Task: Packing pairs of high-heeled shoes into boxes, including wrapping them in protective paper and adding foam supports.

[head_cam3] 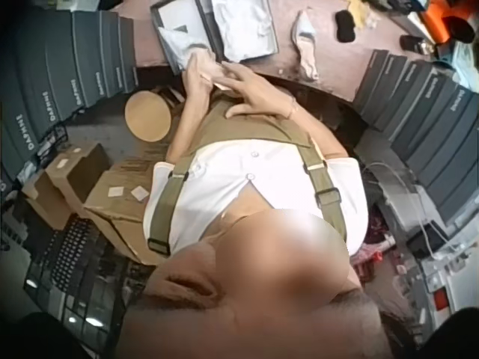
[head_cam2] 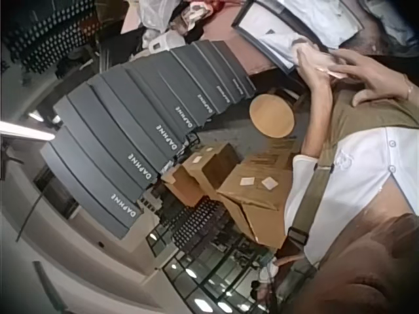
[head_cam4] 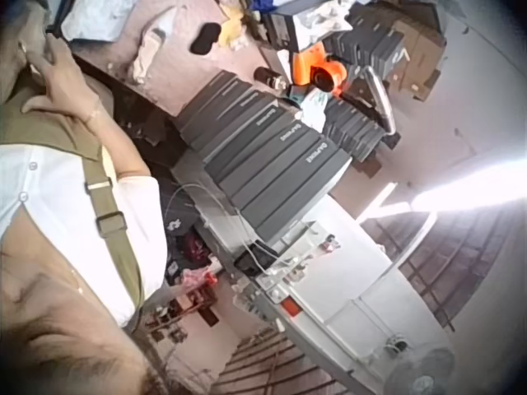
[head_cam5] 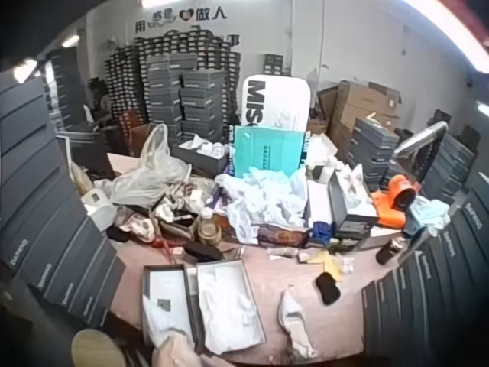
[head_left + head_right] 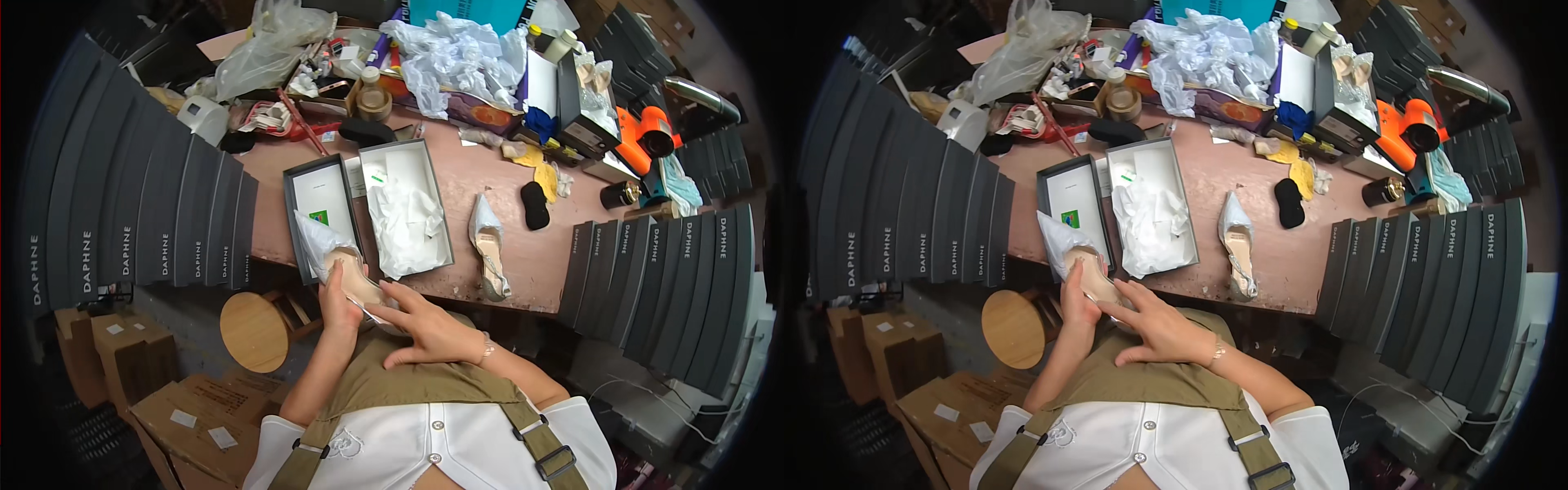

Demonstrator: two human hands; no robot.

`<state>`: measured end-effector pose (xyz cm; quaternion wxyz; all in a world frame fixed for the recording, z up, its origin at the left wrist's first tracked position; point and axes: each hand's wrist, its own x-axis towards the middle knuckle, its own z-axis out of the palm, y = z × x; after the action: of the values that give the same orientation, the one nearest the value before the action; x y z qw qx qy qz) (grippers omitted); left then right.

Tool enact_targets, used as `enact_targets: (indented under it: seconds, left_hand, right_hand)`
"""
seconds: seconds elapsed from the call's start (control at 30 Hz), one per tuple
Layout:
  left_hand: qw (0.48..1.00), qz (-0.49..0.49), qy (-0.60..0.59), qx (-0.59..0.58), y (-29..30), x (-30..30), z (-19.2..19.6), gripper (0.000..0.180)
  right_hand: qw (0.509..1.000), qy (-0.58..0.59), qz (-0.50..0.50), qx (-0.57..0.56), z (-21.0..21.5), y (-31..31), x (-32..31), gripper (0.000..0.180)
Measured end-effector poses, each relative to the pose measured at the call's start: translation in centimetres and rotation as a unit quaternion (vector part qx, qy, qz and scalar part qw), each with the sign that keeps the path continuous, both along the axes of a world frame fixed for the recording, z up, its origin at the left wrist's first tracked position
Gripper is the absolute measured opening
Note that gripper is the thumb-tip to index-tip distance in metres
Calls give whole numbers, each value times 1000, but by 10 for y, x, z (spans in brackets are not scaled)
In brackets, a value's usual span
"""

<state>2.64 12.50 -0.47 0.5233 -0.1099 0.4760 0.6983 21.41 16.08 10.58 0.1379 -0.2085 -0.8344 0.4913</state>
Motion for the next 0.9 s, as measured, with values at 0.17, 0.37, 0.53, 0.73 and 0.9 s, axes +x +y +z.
enact_targets:
  seconds: [0.17,0.37,0.53,0.73,0.9]
  left_hand:
    - [954,-247,46,162,27,1,34,47]
    - [481,-658,554,167,108,28,-24,31]
    - [391,-590,698,109,144,68,-114,25]
    - [475,-527,700,85,142,67,-119,16]
    - [511,-480,710,61,135,63,-95,12]
  right_hand:
    - [985,-20,-116,-128,-22,1,26,57]
    - [884,111,-405,-204,19,-16,142,55]
    - [849,169,-458,-202,9,-30,180,54]
    - [843,217,-408,-276,-7,-22,200,53]
    - [854,208,-360,-312,-17,-11,235,53]
